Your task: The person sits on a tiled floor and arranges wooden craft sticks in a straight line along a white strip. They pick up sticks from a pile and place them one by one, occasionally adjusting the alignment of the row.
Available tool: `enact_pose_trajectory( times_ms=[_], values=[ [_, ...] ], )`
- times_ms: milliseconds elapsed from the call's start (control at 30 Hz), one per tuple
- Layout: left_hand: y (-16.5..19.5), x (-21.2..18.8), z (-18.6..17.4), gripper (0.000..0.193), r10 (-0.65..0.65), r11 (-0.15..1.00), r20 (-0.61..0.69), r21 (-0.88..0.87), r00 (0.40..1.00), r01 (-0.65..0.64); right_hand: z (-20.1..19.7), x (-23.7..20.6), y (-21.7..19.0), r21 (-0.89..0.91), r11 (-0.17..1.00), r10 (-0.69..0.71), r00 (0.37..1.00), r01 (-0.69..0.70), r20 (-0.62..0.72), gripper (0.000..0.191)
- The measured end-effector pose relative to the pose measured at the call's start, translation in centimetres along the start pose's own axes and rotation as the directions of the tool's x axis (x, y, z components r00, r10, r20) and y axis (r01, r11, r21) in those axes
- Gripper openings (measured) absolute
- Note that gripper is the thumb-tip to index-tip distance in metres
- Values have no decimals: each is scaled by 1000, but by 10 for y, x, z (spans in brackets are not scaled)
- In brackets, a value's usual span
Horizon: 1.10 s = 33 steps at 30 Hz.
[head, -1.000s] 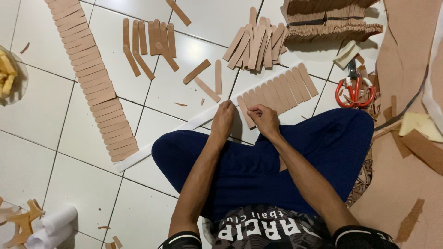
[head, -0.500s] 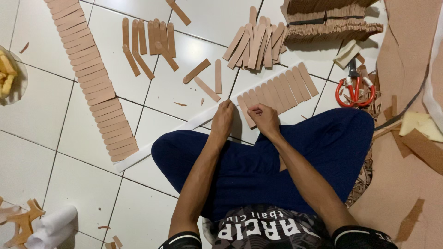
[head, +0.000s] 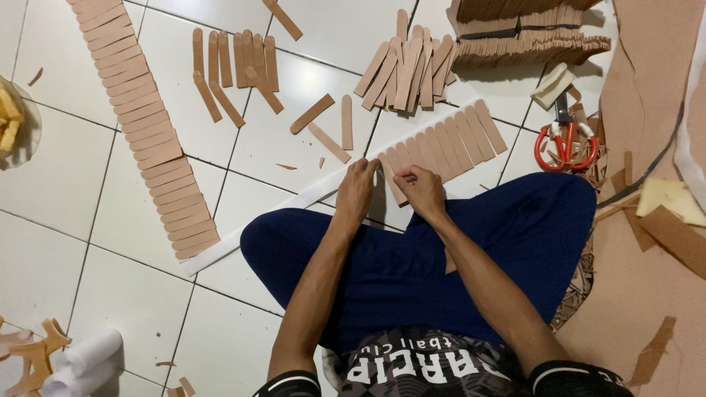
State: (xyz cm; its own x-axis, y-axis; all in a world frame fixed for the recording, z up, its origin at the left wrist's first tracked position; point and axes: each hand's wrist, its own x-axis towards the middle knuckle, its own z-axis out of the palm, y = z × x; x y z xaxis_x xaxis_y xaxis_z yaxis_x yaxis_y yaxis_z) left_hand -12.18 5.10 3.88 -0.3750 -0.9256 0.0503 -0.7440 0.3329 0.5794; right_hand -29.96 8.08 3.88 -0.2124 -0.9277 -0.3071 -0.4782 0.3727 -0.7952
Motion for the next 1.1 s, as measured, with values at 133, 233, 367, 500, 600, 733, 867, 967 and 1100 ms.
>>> enact_pose_trajectory(
  times_ms=[133,233,367,500,600,733,867,967,1100],
  values=[
    [0,1,0,47,-15,1000,10,10,1000,15,0,1,1,3,1000,-11,1000,11,-1,24],
    [-2,0,6,54,-2,1000,21,29,1000,1,0,1,3,-21,999,25,1000,-25,4,24],
    [-7,0,16,63,35,994,23,99,999,-37,0,2,5,-16,1000,-5,1000,5,-10,25],
    [-5,3,19,62,71,979,11,189,997,-72,0,2,4,-17,1000,15,1000,-15,-6,25],
    [0,2,16,63,96,964,25,245,995,-99,-1,-2,0,-20,1000,8,1000,-9,-9,25],
    [3,1,12,62,96,948,83,295,992,-116,-3,0,-16,-20,997,67,996,-68,-63,32],
    [-2,4,26,43,120,923,69,360,990,-137,10,36,-46,68,988,-135,988,140,-74,35],
    [-9,5,39,38,149,912,137,364,979,-189,48,79,-79,-60,960,-275,961,272,-41,46],
    [-15,10,40,41,271,939,18,214,962,-269,72,105,-105,-375,828,-469,882,418,-53,56]
  ],
)
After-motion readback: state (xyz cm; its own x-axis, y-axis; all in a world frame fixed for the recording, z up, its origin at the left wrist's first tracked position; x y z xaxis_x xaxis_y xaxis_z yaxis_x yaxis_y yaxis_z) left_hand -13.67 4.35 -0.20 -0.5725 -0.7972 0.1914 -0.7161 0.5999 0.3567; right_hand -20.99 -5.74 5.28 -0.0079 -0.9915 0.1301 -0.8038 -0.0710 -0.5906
